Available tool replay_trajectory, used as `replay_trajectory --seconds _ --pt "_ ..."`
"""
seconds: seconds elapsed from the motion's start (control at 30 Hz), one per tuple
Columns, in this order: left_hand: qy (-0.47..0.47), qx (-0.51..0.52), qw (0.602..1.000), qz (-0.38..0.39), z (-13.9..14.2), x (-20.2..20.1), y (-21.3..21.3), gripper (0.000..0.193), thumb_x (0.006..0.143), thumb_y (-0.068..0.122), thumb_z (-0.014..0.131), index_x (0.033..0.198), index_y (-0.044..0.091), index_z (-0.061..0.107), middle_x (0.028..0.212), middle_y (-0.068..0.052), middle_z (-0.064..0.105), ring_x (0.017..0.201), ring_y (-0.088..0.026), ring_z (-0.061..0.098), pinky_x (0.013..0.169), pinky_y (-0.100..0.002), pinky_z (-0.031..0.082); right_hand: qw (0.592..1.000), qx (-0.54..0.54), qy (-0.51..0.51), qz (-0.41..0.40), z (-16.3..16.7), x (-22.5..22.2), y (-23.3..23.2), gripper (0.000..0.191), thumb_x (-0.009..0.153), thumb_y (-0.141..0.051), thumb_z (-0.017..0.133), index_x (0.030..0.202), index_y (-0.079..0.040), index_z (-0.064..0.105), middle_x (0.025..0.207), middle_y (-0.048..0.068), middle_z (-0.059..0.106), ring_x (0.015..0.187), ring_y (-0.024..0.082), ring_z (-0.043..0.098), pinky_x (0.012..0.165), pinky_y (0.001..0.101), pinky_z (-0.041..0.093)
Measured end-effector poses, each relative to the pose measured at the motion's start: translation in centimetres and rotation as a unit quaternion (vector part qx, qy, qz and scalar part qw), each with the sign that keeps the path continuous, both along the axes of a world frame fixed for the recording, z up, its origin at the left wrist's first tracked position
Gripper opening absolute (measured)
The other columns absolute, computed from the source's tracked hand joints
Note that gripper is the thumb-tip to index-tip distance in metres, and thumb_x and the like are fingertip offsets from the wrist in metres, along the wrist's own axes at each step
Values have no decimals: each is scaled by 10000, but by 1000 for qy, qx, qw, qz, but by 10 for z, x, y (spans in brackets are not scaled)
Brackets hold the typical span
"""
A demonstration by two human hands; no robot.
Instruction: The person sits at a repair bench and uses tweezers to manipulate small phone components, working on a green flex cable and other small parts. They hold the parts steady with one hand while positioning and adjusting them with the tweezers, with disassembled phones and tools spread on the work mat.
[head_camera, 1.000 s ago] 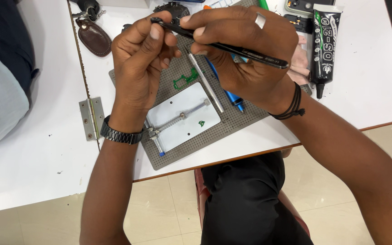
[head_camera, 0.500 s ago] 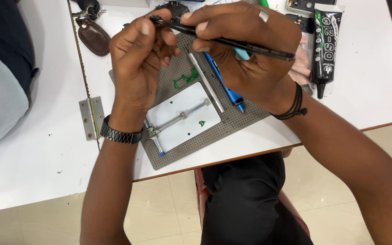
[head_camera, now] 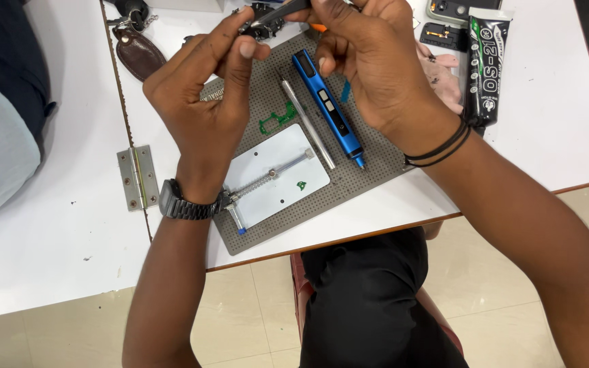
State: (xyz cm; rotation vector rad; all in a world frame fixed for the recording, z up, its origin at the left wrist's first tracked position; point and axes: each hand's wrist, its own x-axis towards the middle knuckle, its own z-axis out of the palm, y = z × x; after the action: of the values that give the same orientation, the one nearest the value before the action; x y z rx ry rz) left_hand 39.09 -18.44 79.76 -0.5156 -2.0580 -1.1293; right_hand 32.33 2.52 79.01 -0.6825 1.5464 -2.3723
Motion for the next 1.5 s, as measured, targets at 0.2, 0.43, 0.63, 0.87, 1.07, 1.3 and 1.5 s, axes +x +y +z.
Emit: replay_trajectory --seconds 0.2,0.43,0.63,0.87,1.07,1.3,1.5 --pt "11 -28 1000 -1 0 1 -1 259 1097 128 775 1330 59 686 988 -64 793 730 -73 722 641 -192 517 999 -2 -45 15 -3 -3 2 234 1125 -258 646 1147 -32 703 1095 83 754 718 90 613 639 221 523" --pt "9 -6 1000 -22 -1 0 -2 198 1121 96 751 1312 65 707 1018 -67 803 792 -88 766 664 -189 563 999 4 -32 36 2 -4 2 225 1151 -254 632 1192 -36 668 1063 81 734 715 101 620 635 222 538" --pt "-24 36 998 -40 -8 -2 -3 153 1143 158 721 1253 52 724 976 -69 799 799 -91 755 695 -198 576 998 38 51 -1 6 -3 1 276 1115 -286 632 1106 -12 667 1057 82 744 715 118 628 650 250 539" --pt "-153 217 947 -181 -25 -15 -8 297 1146 295 646 1321 63 707 940 -81 775 722 -93 692 589 -208 544 953 66 275 -113 1 5 0 226 1186 -168 675 1111 45 656 889 95 693 635 128 666 549 221 545" --pt "-180 255 924 -220 -32 -18 -11 310 1147 298 614 1335 65 696 942 -75 755 666 -86 656 574 -215 526 929 93 330 -140 12 9 0 197 1175 -171 658 1126 20 669 960 102 736 636 99 671 524 205 528" --pt "-189 258 921 -224 -30 -17 -12 278 1168 278 602 1312 56 688 952 -82 753 721 -108 686 588 -221 532 912 84 379 -134 17 13 1 171 1198 -180 604 1192 -12 635 1158 82 749 765 99 718 609 194 599" --pt "-192 271 912 -240 -29 -18 -12 283 1164 271 604 1324 53 686 949 -83 751 712 -111 678 605 -228 539 915 68 374 -135 13 12 3 112 1182 -151 646 1213 -44 631 1190 111 755 712 86 707 582 200 583"
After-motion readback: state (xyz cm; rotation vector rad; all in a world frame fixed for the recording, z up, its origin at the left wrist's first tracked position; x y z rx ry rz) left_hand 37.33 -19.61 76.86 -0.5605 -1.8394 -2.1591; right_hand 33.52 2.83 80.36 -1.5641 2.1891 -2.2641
